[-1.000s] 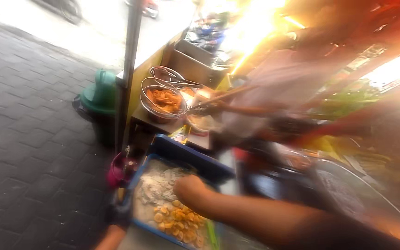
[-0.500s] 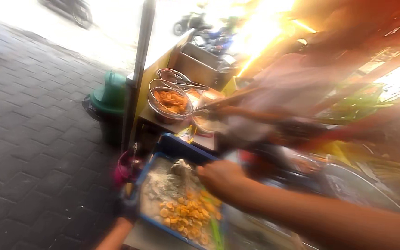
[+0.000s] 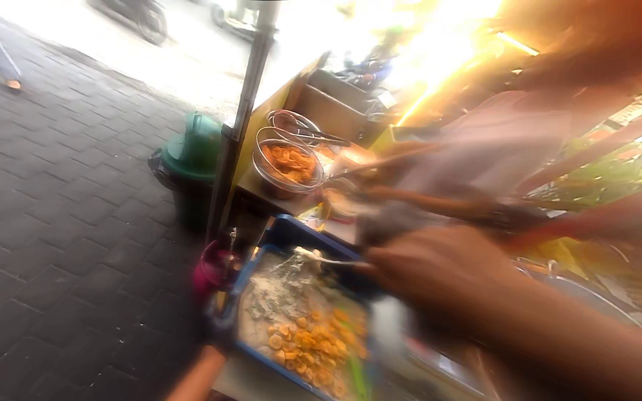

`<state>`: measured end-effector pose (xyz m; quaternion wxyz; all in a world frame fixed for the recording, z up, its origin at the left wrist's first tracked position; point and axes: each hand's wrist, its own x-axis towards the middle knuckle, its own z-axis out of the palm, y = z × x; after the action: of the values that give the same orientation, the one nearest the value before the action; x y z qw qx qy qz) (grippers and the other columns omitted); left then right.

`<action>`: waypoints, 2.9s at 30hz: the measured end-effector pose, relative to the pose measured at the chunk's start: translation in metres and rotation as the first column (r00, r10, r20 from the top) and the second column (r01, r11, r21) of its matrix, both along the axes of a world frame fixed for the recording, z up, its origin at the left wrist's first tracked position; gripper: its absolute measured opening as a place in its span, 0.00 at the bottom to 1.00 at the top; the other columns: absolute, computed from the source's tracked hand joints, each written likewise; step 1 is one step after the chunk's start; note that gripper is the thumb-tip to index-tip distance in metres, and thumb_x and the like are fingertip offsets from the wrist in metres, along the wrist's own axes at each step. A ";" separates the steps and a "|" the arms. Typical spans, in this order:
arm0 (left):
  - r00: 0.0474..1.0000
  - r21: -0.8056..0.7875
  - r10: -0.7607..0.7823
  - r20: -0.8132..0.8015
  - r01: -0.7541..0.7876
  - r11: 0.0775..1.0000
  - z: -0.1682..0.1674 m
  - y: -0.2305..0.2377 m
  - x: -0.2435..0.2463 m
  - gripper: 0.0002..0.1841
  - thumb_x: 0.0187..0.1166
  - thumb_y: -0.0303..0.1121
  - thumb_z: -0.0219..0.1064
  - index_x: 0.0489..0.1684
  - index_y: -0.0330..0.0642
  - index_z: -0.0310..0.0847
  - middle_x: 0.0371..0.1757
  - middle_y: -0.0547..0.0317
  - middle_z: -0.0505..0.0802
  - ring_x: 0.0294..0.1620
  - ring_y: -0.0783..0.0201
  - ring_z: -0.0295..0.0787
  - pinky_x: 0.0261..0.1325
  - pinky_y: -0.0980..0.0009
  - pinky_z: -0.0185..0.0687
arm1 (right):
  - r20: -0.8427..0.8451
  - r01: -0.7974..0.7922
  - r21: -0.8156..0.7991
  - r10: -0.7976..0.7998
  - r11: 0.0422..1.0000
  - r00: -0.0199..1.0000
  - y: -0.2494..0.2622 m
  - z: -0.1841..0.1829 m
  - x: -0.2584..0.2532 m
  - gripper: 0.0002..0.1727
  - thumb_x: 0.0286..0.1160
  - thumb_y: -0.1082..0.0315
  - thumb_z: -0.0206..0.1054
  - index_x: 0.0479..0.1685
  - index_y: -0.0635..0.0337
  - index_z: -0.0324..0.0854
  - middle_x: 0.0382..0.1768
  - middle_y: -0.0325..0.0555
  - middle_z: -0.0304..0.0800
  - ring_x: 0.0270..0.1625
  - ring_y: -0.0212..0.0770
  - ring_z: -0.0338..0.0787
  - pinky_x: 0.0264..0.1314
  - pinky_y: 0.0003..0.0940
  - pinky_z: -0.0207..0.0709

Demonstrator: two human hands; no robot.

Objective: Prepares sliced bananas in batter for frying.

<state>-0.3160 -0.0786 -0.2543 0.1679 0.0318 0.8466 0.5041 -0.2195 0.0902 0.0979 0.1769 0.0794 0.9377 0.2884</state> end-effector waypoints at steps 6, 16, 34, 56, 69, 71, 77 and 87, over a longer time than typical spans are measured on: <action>0.990 0.042 0.049 -0.132 -0.044 0.998 -0.020 0.003 0.002 0.24 0.75 0.50 0.69 0.53 0.36 0.89 0.48 0.48 0.95 0.55 0.57 0.93 0.65 0.59 0.83 | -0.071 0.064 -0.120 -0.073 0.991 0.995 0.016 -0.038 0.016 0.23 0.85 0.46 0.56 0.29 0.48 0.86 0.19 0.41 0.83 0.27 0.46 0.88 0.26 0.46 0.74; 1.000 0.017 -0.002 -0.022 0.003 1.000 0.007 0.000 0.001 0.21 0.79 0.47 0.70 0.54 0.36 0.89 0.50 0.48 0.95 0.56 0.59 0.91 0.67 0.60 0.79 | 0.237 0.263 -0.285 -0.198 0.922 0.951 0.036 -0.091 0.009 0.11 0.85 0.67 0.60 0.60 0.52 0.80 0.43 0.49 0.89 0.48 0.53 0.92 0.44 0.52 0.84; 0.999 0.290 0.037 0.034 -0.045 0.956 -0.011 -0.004 -0.004 0.21 0.70 0.38 0.77 0.52 0.29 0.86 0.45 0.49 0.94 0.48 0.68 0.91 0.60 0.71 0.84 | 0.508 0.319 -0.290 -0.137 0.902 0.850 -0.024 -0.195 -0.097 0.10 0.79 0.79 0.60 0.50 0.68 0.86 0.52 0.63 0.89 0.56 0.64 0.91 0.48 0.62 0.84; 0.999 0.029 0.002 0.050 -0.003 1.000 -0.006 -0.001 -0.002 0.23 0.79 0.46 0.71 0.61 0.36 0.86 0.55 0.47 0.94 0.61 0.54 0.90 0.71 0.54 0.77 | 0.290 0.033 -0.178 0.020 0.983 0.957 0.025 -0.120 -0.063 0.06 0.80 0.69 0.63 0.42 0.55 0.86 0.36 0.52 0.89 0.40 0.57 0.92 0.34 0.57 0.82; 1.000 0.129 0.000 0.011 -0.002 0.992 0.004 -0.004 -0.002 0.23 0.75 0.43 0.72 0.56 0.30 0.87 0.49 0.46 0.95 0.54 0.60 0.92 0.66 0.62 0.81 | 0.378 0.195 -0.296 -0.073 0.935 0.923 0.040 -0.200 -0.131 0.10 0.82 0.68 0.62 0.50 0.59 0.87 0.47 0.58 0.90 0.48 0.61 0.93 0.38 0.61 0.84; 1.000 0.133 0.009 -0.022 -0.006 0.991 -0.007 -0.002 -0.003 0.24 0.75 0.47 0.70 0.55 0.33 0.88 0.48 0.49 0.95 0.54 0.64 0.92 0.65 0.65 0.82 | 0.454 0.287 -0.306 -0.126 0.908 0.882 0.034 -0.184 -0.135 0.08 0.82 0.70 0.62 0.50 0.62 0.85 0.48 0.60 0.90 0.52 0.62 0.92 0.45 0.64 0.85; 0.997 0.057 0.027 -0.078 -0.022 0.998 -0.019 0.001 -0.001 0.27 0.74 0.51 0.69 0.54 0.32 0.89 0.48 0.46 0.96 0.53 0.56 0.94 0.65 0.57 0.84 | 0.483 0.240 -0.326 -0.057 0.914 0.874 0.046 -0.228 -0.150 0.09 0.78 0.70 0.65 0.48 0.62 0.86 0.48 0.60 0.90 0.50 0.63 0.92 0.38 0.64 0.84; 0.998 -0.012 0.064 0.029 -0.064 0.998 -0.012 0.005 -0.001 0.29 0.76 0.52 0.70 0.66 0.37 0.84 0.59 0.47 0.93 0.65 0.51 0.88 0.73 0.48 0.77 | 0.588 0.326 -0.222 -0.140 0.919 0.797 -0.017 -0.206 -0.132 0.10 0.83 0.74 0.59 0.53 0.66 0.84 0.54 0.63 0.89 0.57 0.65 0.90 0.48 0.64 0.84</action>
<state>-0.3167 -0.0741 -0.2662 0.1644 -0.0036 0.8473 0.5050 -0.3515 0.0735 -0.1084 0.4890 0.0785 0.8600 0.1229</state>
